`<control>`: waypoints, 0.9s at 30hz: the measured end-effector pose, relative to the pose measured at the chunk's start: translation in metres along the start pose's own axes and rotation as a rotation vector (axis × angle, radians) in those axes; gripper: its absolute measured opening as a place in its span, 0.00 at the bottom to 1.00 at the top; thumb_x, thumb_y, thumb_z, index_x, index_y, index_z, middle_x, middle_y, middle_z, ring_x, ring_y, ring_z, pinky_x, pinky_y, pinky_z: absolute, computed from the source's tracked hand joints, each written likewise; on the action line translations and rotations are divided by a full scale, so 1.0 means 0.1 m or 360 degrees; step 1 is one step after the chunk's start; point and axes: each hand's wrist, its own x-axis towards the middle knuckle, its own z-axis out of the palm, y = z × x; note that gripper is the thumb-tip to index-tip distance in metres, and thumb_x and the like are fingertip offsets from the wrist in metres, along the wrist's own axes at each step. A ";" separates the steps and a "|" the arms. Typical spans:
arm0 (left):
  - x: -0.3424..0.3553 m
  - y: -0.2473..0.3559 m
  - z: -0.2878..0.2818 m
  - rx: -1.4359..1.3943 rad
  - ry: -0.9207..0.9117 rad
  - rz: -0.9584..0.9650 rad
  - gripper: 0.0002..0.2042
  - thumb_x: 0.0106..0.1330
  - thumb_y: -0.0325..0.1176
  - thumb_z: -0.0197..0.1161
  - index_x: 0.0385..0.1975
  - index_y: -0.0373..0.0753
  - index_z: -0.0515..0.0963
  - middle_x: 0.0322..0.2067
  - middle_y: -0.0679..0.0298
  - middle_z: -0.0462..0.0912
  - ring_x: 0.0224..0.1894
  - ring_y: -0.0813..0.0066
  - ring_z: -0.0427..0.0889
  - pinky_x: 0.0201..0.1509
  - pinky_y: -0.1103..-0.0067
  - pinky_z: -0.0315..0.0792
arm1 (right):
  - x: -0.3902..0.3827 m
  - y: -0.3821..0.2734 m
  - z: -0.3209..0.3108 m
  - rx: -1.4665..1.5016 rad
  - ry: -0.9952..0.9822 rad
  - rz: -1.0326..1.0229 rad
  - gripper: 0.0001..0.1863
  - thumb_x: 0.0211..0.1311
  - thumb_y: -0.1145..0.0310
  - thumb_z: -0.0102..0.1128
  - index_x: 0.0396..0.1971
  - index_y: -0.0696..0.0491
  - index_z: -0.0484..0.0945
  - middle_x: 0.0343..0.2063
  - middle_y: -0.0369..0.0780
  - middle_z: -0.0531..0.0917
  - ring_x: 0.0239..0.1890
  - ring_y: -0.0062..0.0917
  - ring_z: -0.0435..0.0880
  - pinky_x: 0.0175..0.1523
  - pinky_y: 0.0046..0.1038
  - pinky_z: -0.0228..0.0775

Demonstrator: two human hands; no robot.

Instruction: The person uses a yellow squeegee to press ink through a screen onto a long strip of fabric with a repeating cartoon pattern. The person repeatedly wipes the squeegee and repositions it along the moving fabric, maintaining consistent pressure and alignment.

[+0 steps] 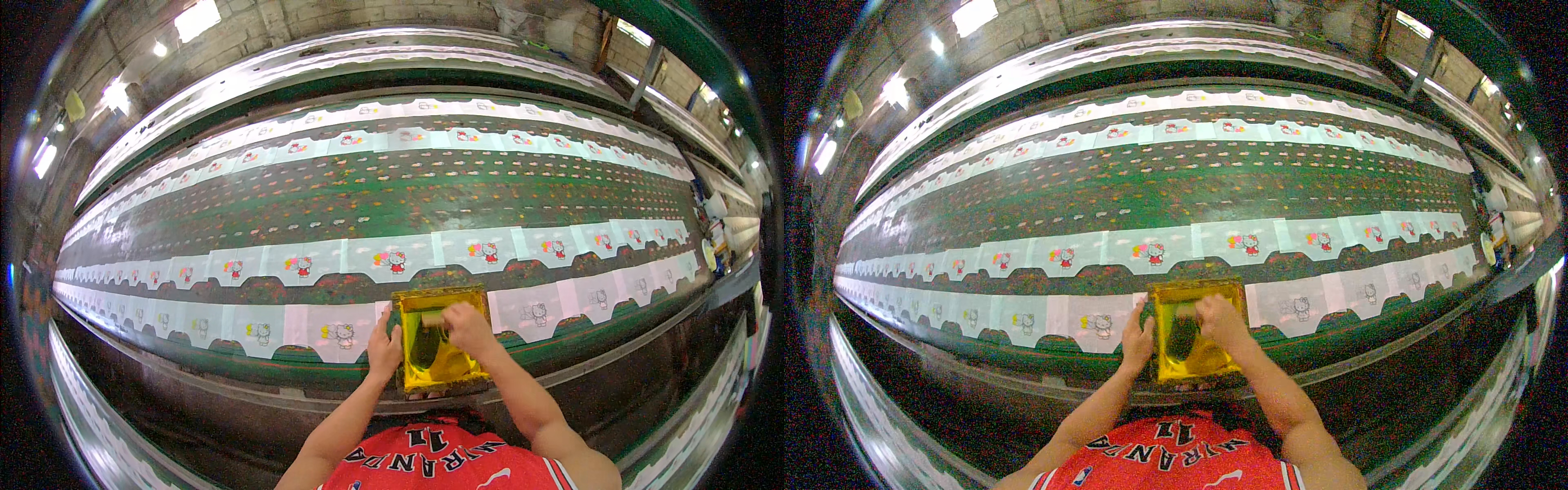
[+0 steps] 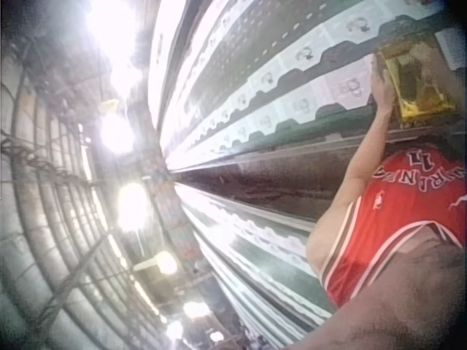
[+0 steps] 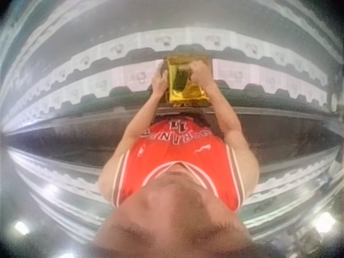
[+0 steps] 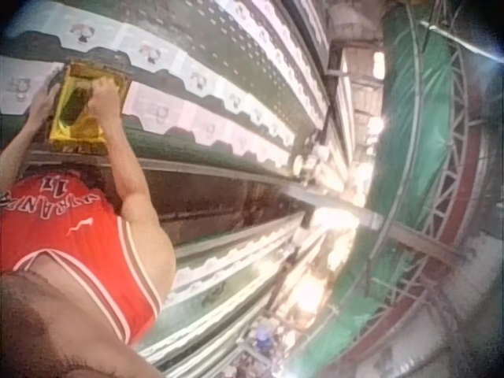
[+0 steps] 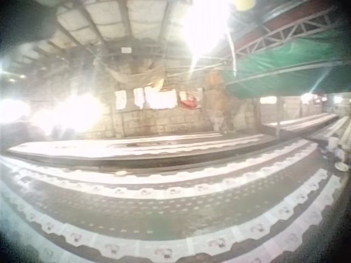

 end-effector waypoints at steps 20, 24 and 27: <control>-0.04 -0.01 0.00 0.0132 -0.0018 0.0049 0.42 0.47 0.30 0.72 0.67 0.35 0.63 0.61 0.46 0.73 0.65 0.50 0.71 0.67 0.67 0.66 | -0.71 -0.51 -0.07 0.0032 -0.0035 -0.0076 0.13 0.45 0.76 0.57 0.35 0.56 0.77 0.36 0.45 0.80 0.42 0.43 0.79 0.49 0.39 0.73; -0.04 0.13 0.01 0.0126 -0.0042 -0.0003 0.42 0.48 0.29 0.72 0.67 0.34 0.63 0.62 0.46 0.72 0.65 0.52 0.71 0.68 0.68 0.65 | -0.86 -0.52 -0.14 0.0043 0.0026 -0.0139 0.15 0.44 0.76 0.56 0.37 0.57 0.77 0.35 0.45 0.79 0.42 0.41 0.78 0.51 0.37 0.73; -0.11 0.37 0.10 0.0076 0.0016 0.0006 0.40 0.51 0.28 0.71 0.67 0.32 0.63 0.62 0.46 0.72 0.66 0.54 0.71 0.68 0.68 0.65 | -0.88 -0.36 -0.34 0.0075 0.0035 -0.0131 0.16 0.44 0.76 0.57 0.38 0.58 0.77 0.35 0.44 0.80 0.43 0.40 0.79 0.50 0.36 0.74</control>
